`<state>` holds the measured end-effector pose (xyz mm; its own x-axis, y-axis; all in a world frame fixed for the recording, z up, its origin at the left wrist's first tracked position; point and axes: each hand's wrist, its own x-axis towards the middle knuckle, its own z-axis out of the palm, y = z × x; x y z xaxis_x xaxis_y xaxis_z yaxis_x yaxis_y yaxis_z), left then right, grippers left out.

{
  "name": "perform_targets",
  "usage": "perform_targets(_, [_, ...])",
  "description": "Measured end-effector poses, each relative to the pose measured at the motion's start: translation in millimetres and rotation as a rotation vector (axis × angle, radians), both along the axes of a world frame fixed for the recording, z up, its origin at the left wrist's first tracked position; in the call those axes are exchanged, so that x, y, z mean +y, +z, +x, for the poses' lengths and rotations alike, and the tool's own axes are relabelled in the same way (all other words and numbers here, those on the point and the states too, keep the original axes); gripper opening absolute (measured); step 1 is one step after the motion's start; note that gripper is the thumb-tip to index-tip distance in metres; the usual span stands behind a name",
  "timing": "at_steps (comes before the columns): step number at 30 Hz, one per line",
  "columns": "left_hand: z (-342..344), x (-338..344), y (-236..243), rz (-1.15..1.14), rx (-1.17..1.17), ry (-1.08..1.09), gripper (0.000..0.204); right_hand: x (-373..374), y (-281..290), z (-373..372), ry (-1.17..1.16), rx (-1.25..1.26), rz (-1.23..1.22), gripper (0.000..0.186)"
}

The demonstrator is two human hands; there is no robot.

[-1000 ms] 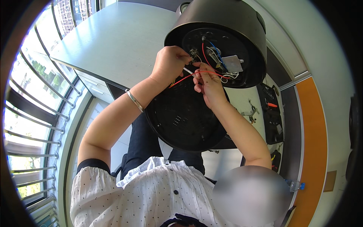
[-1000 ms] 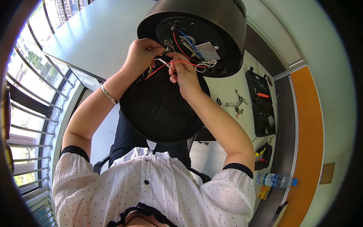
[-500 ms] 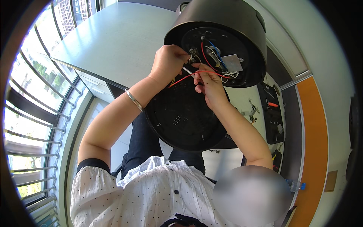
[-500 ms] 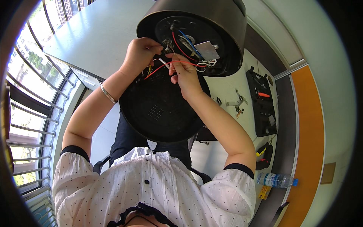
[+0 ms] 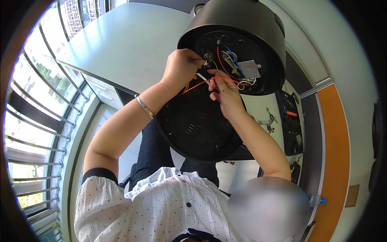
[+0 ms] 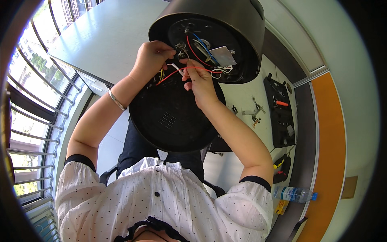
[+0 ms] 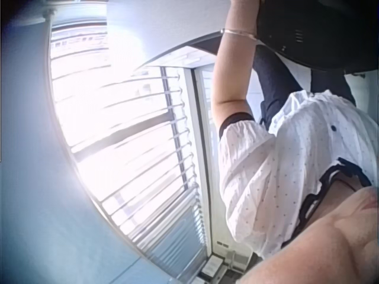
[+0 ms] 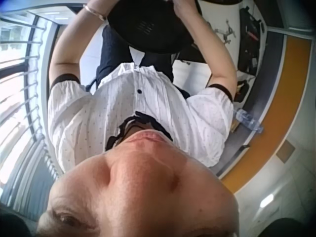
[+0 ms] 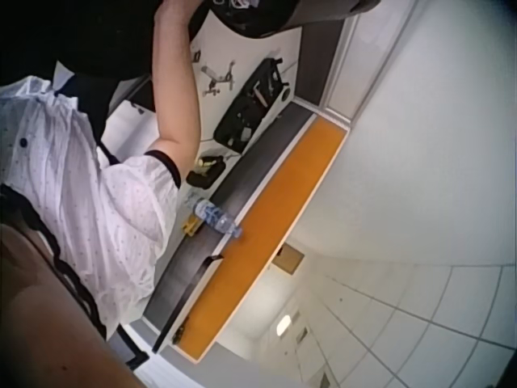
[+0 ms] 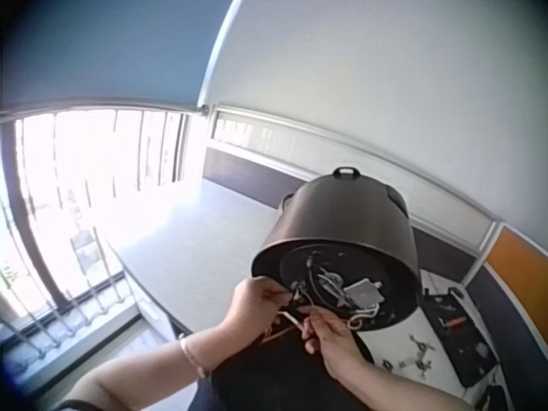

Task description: The person opens a black cylindrical device and manipulates internal wires and components. They use a screwdriver to tighten connections and adjust wiring inside the device. The person continues to connect and secure wires throughout the clip.

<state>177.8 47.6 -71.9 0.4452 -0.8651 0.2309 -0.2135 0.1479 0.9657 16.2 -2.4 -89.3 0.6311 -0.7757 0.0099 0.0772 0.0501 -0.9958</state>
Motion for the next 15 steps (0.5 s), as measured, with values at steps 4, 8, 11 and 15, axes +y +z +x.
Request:
perform_targets(4, [-0.8,0.3,1.3,-0.005,-0.019,0.015,0.013,0.4,0.3,0.4,-0.013,0.005,0.017,0.027])
perform_targets(8, [-1.1,0.5,0.9,-0.023,-0.052,0.034,0.012,1.0,0.9,-0.1,-0.027,0.023,0.02,0.027])
perform_targets(11, [-1.6,1.7,1.0,-0.03,-0.078,0.043,0.012,1.3,0.5,-2.3,-0.045,0.058,0.023,0.026])
perform_targets(15, [-0.4,1.5,-3.8,-0.075,-0.216,0.075,0.012,3.5,-0.1,-4.9,-0.073,0.093,0.042,0.025])
